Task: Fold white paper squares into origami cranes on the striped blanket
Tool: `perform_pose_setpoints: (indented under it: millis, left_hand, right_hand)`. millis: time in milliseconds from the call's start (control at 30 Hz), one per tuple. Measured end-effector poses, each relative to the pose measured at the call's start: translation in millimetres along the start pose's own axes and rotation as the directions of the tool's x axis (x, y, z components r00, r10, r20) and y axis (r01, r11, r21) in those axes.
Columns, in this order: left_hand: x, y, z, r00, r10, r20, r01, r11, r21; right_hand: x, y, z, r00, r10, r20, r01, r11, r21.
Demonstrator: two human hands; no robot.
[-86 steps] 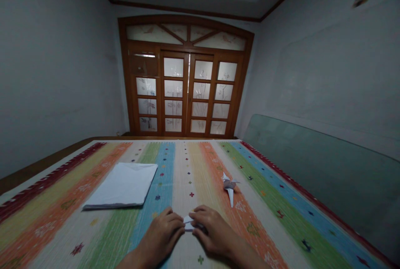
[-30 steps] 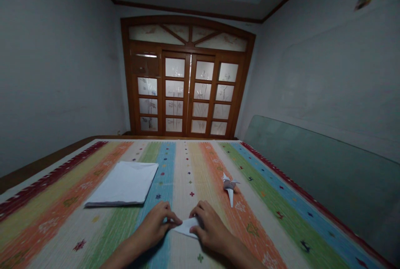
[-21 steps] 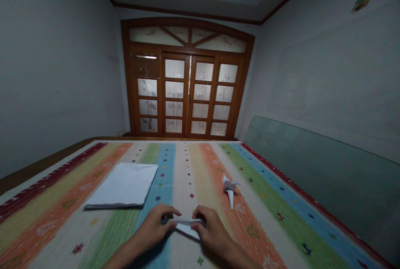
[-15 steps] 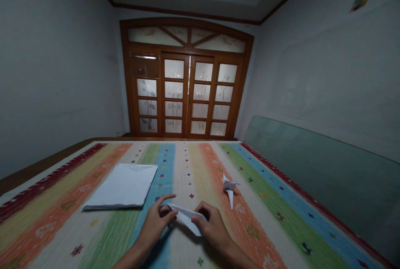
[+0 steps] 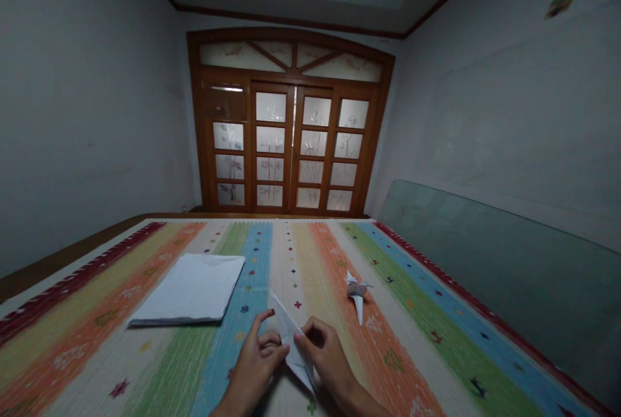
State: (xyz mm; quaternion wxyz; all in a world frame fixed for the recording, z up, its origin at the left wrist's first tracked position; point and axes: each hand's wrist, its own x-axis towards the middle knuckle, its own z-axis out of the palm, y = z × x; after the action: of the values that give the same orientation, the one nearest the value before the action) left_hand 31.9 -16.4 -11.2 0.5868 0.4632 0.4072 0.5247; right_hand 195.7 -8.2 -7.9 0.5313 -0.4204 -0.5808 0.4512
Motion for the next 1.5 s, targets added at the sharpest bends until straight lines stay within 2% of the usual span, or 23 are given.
perform_pose_setpoints:
  millis: [133,300,567,767,967,1167,1267,1333,1500]
  left_hand:
    - [-2,11,1.1,0.997,0.068,-0.031,-0.066,0.995,0.072]
    - [-2,17,0.7,0.989,0.149,-0.005,-0.147,0.976,0.159]
    - [-2,21,-1.5,0.987,0.149,0.057,-0.155,0.978,0.141]
    - [-1,21,-3.0,0.976,0.214,0.037,-0.217,0.960,0.177]
    - [0,20,-5.8,0.989,0.086,0.117,-0.116,0.952,0.283]
    - [0,21,-6.9,0.993,0.072,0.098,-0.099,0.949,0.299]
    - [-1,22,-3.8,0.991,0.126,0.047,-0.134,0.918,0.374]
    - [-3,24,-1.5,0.981,0.191,0.028,-0.186,0.894,0.408]
    - [-8,29,-1.5,0.942,0.331,0.063,-0.320,0.819,0.476]
  right_hand:
    - [2,3,-3,0.996,0.048,0.076,-0.052,0.997,0.049]
    - [0,1,-3,0.983,0.104,0.151,-0.131,0.975,0.180]
    - [2,-1,-6,0.984,0.067,0.163,-0.104,0.967,0.232]
    - [3,-2,-7,0.982,0.054,0.180,-0.090,0.976,0.199]
    - [1,1,-8,0.983,0.121,0.141,-0.133,0.988,0.082]
    - [-1,-2,-8,0.990,0.006,0.141,-0.011,1.000,0.029]
    - [-3,-5,-6,0.987,-0.066,0.148,0.068,0.998,-0.009]
    - [-4,-6,-5,0.989,-0.065,0.131,0.070,0.997,-0.035]
    - [-7,-10,-2,0.997,-0.071,0.041,0.071,0.997,-0.003]
